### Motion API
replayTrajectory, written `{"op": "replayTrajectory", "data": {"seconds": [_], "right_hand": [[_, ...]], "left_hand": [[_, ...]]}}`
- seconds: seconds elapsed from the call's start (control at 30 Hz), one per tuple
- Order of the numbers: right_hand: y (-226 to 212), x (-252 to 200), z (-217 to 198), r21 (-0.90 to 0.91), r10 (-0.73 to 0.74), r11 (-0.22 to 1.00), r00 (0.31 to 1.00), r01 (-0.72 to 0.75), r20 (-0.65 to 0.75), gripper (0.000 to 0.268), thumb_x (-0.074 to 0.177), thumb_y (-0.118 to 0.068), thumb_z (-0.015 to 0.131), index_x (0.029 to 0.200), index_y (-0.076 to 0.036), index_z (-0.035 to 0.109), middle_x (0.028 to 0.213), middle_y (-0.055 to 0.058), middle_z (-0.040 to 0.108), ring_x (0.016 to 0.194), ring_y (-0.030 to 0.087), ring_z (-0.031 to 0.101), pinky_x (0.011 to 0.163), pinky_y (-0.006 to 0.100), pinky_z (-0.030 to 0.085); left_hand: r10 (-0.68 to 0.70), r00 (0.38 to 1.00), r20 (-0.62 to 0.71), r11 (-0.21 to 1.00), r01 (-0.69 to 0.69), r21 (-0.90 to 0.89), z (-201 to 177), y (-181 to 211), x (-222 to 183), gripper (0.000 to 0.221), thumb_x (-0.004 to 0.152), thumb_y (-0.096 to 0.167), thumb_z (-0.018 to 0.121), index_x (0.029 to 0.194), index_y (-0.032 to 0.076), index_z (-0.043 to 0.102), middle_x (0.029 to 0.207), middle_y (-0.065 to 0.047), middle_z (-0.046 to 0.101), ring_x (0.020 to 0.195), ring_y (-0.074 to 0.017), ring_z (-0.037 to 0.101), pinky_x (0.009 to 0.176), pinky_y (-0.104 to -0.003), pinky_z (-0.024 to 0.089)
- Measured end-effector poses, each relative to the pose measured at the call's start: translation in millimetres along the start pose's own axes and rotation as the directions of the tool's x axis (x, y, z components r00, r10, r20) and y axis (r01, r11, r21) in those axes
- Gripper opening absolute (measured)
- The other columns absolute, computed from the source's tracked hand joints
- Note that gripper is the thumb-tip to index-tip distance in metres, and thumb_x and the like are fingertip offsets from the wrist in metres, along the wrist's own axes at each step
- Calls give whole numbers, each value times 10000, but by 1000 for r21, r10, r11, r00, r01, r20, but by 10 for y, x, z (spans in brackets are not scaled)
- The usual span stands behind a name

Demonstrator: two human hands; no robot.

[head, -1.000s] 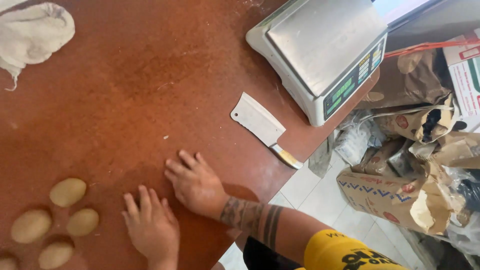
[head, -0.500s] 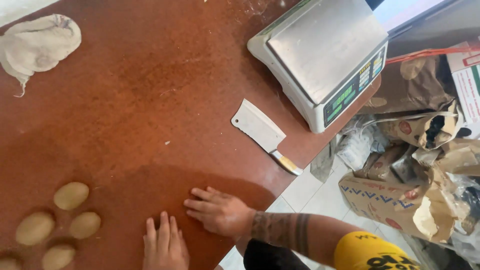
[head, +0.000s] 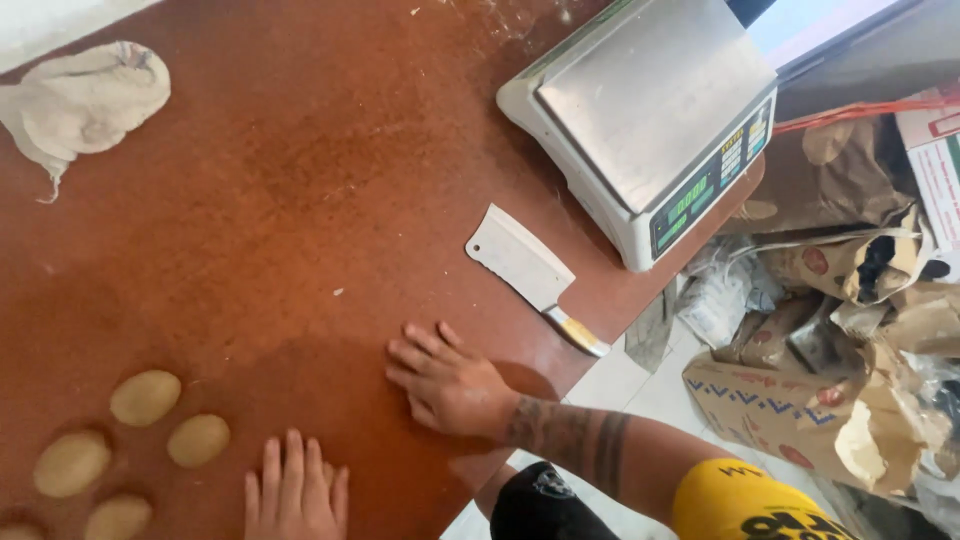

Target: Rolling small pieces of dough into uniform balls and arranging them in a grid on a work surface.

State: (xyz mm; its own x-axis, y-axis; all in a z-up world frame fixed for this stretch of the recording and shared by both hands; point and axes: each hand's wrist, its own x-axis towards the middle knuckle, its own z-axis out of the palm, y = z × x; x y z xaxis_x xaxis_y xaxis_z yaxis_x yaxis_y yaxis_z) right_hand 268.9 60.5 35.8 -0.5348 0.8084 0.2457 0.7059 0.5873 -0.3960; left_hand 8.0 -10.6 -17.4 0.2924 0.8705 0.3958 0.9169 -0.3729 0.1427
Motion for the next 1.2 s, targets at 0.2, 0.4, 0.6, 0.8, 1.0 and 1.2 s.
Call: {"op": "replayTrajectory", "data": {"seconds": [0.2, 0.4, 0.6, 0.8, 1.0, 1.2], "right_hand": [[-441, 118, 119, 35, 154, 987, 988, -155, 31, 402, 889, -163, 615, 1259, -33, 703, 1409, 130, 596, 1393, 409, 479, 1088, 667, 361], [33, 102, -104, -72, 62, 996, 993, -55, 105, 351, 994, -240, 630, 1300, -80, 695, 1454, 114, 574, 1438, 373, 445, 1192, 614, 333], [-246, -229, 187, 75, 69, 995, 997, -71, 28, 420, 1001, -147, 587, 1405, -41, 636, 1520, 76, 546, 1490, 399, 415, 1217, 609, 313], [187, 66, 227, -234, 56, 971, 998, -59, -17, 411, 925, -268, 689, 1322, -170, 724, 1474, 77, 617, 1429, 354, 497, 1192, 508, 335], [-485, -254, 431, -111, 37, 992, 990, -52, -133, 406, 897, -215, 641, 1294, -242, 725, 1445, -47, 651, 1366, 314, 589, 1146, 461, 446], [-168, 172, 359, -244, 71, 965, 993, -93, -95, 420, 959, -224, 700, 1373, -178, 752, 1552, 69, 594, 1473, 343, 465, 1207, 514, 335]], "left_hand": [[-140, 984, 111, 986, 148, -73, -132, 463, 222, 439, 1002, 129, 418, 1336, -15, 664, 1500, -119, 601, 1418, -411, 557, 1075, -568, 510], [-10, 996, 91, 1000, 8, 20, -227, 186, 84, 418, 972, 340, 627, 1194, 12, 760, 1397, -170, 689, 1274, -325, 685, 924, -529, 603], [-173, 979, 103, 983, 165, 83, -313, 572, 251, 331, 1053, 188, 523, 1279, -1, 673, 1463, -150, 624, 1377, -421, 581, 1001, -553, 541], [-197, 978, 65, 958, 178, 223, -112, 61, 342, 346, 961, 279, 710, 1193, 26, 749, 1451, -160, 646, 1354, -371, 596, 1088, -550, 477], [-163, 985, -52, 986, 162, -31, -296, 443, 86, 209, 975, 97, 663, 1149, 27, 755, 1405, -131, 668, 1304, -353, 633, 1044, -500, 515], [-32, 999, -42, 999, 33, 17, -55, 78, 364, 382, 1057, 301, 563, 1321, 54, 687, 1492, -159, 589, 1382, -351, 569, 1126, -537, 446]]}}
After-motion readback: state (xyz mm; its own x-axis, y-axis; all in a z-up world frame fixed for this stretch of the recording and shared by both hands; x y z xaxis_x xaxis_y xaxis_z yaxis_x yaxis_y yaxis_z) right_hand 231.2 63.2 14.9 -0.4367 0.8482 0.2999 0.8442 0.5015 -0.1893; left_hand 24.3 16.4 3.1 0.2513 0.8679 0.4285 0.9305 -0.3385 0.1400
